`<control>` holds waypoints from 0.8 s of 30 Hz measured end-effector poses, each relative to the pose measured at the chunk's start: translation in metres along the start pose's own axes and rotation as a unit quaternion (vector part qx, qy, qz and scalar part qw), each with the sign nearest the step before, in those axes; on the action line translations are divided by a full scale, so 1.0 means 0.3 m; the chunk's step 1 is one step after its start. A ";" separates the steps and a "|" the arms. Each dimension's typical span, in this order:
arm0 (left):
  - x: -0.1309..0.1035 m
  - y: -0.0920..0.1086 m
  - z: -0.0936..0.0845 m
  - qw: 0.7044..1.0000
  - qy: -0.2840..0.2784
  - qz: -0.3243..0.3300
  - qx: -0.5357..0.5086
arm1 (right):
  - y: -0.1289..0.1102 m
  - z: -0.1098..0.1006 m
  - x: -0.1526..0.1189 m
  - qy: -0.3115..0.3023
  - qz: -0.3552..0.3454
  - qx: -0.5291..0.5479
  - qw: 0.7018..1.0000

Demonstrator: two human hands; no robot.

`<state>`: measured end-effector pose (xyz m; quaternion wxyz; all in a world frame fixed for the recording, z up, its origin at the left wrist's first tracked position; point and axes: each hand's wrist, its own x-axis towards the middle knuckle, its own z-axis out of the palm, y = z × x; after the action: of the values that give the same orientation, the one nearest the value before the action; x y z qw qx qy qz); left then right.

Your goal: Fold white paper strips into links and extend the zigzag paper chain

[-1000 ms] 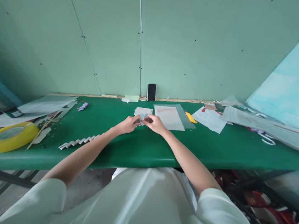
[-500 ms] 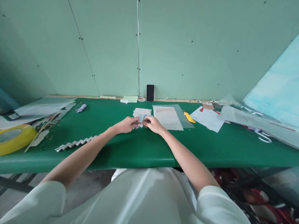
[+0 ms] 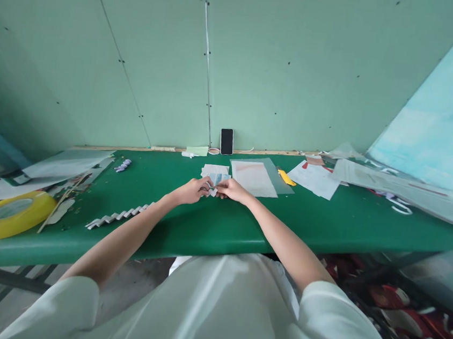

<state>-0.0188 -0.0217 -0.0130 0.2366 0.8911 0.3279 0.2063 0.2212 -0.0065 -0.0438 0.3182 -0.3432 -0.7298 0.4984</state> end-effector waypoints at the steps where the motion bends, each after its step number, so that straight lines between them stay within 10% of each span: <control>1: 0.000 0.001 0.000 1.000 -0.001 -0.001 0.000 | 0.000 -0.001 -0.001 -0.002 -0.006 -0.009 1.000; 24: 0.000 0.007 -0.011 0.999 -0.033 -0.030 -0.029 | -0.024 0.030 -0.008 0.031 -0.037 -0.093 0.995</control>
<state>-0.0196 -0.0222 -0.0091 0.2789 0.8802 0.3400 0.1785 0.2140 -0.0149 -0.0401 0.3256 -0.3587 -0.7750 0.4058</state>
